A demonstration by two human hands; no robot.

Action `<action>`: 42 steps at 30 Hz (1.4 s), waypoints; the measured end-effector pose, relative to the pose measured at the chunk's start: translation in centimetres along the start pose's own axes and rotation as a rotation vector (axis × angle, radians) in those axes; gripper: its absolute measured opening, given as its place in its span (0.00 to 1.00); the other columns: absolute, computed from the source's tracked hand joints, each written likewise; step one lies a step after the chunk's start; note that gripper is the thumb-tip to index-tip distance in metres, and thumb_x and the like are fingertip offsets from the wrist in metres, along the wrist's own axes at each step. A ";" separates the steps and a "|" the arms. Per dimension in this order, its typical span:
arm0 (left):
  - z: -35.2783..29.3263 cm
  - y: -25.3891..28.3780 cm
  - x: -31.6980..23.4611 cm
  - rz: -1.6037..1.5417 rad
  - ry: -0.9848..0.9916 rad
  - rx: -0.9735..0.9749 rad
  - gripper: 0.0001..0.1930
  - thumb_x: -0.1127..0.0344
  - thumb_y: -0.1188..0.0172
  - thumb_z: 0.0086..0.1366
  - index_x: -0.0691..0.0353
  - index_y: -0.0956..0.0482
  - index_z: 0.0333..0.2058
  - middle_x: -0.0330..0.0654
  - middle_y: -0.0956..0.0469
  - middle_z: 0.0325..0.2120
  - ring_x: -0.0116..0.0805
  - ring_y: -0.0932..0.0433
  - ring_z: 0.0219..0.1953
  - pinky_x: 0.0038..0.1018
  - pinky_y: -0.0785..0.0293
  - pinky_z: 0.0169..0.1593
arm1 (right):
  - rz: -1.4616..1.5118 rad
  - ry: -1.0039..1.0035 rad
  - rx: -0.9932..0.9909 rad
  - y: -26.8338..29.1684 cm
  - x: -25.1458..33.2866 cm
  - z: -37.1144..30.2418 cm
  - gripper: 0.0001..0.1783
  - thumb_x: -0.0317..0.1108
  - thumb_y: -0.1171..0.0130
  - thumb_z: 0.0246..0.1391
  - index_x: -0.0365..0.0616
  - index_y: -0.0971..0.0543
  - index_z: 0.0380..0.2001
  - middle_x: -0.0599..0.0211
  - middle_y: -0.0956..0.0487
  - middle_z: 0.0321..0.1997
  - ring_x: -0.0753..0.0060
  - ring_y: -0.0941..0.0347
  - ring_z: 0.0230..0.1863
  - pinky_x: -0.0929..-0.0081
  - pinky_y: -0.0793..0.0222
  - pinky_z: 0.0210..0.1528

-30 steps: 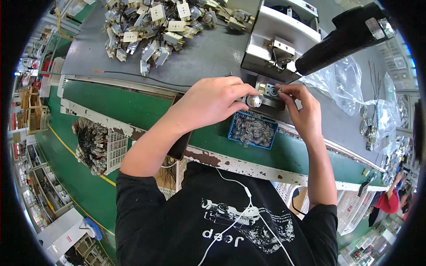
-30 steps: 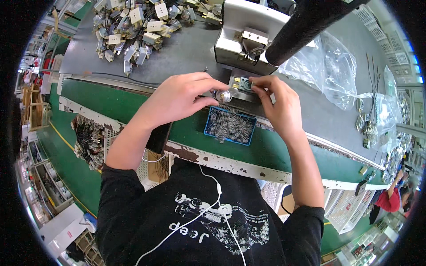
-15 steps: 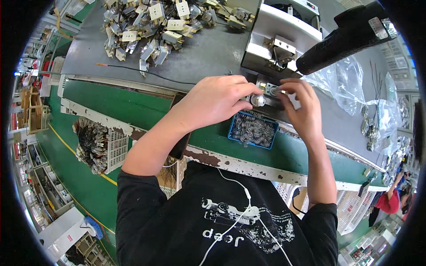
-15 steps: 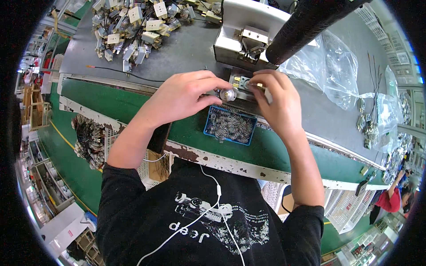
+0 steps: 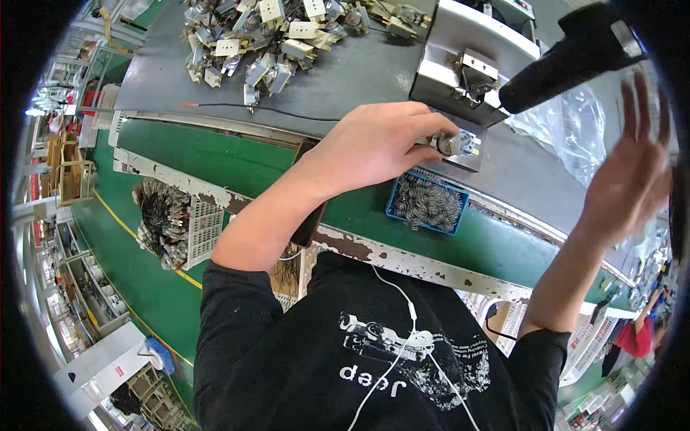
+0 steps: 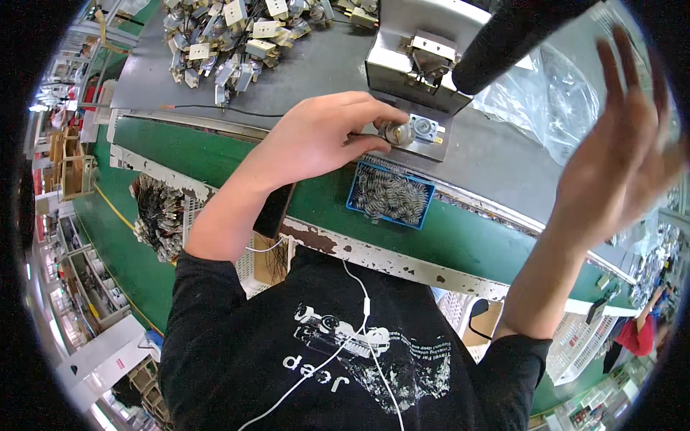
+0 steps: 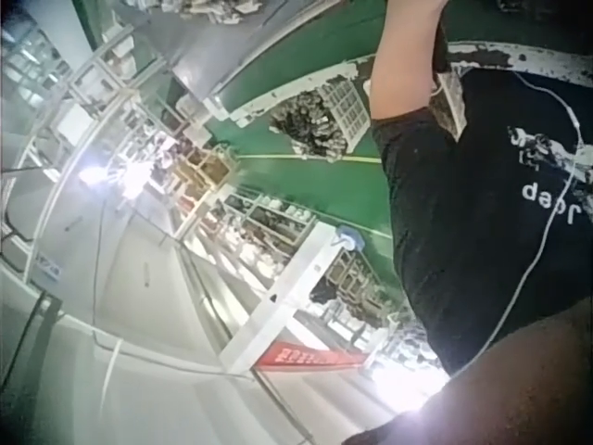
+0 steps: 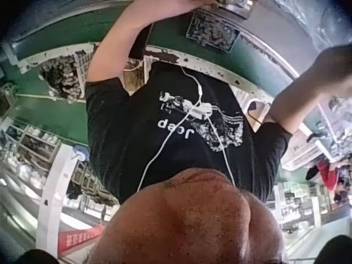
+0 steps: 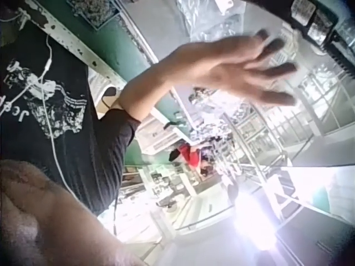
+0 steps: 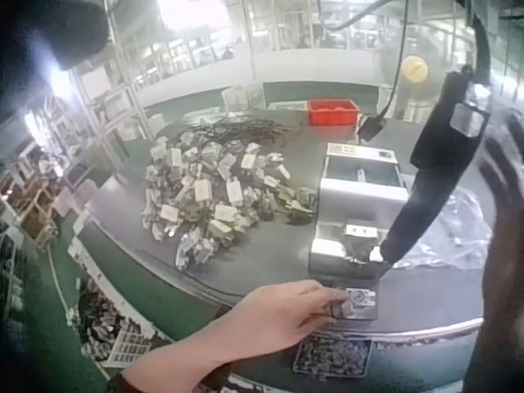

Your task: Assembling small electronic components onto a metal base using an electric screwdriver.

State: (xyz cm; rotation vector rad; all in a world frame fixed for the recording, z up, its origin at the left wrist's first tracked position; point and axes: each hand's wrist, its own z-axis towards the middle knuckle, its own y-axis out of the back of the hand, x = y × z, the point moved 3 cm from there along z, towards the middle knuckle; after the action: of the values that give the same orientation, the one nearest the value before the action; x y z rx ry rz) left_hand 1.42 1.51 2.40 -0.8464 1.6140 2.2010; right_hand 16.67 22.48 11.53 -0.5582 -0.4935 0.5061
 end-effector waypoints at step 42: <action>2.6 -3.6 1.1 0.037 0.074 0.074 0.14 0.60 0.36 0.61 0.55 0.18 0.45 0.41 0.21 0.42 0.42 0.20 0.47 0.37 0.22 0.48 | -1.062 -0.012 -0.076 -1.2 -7.5 0.8 0.13 0.27 0.42 0.61 0.24 0.25 0.41 0.48 0.19 0.33 0.70 0.25 0.24 0.72 0.26 0.27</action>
State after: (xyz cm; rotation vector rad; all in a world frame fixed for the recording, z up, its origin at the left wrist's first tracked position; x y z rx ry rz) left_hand 1.75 5.04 -0.47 -0.8940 1.7468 2.1434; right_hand 10.89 17.60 10.59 -0.2971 -0.7396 -0.5242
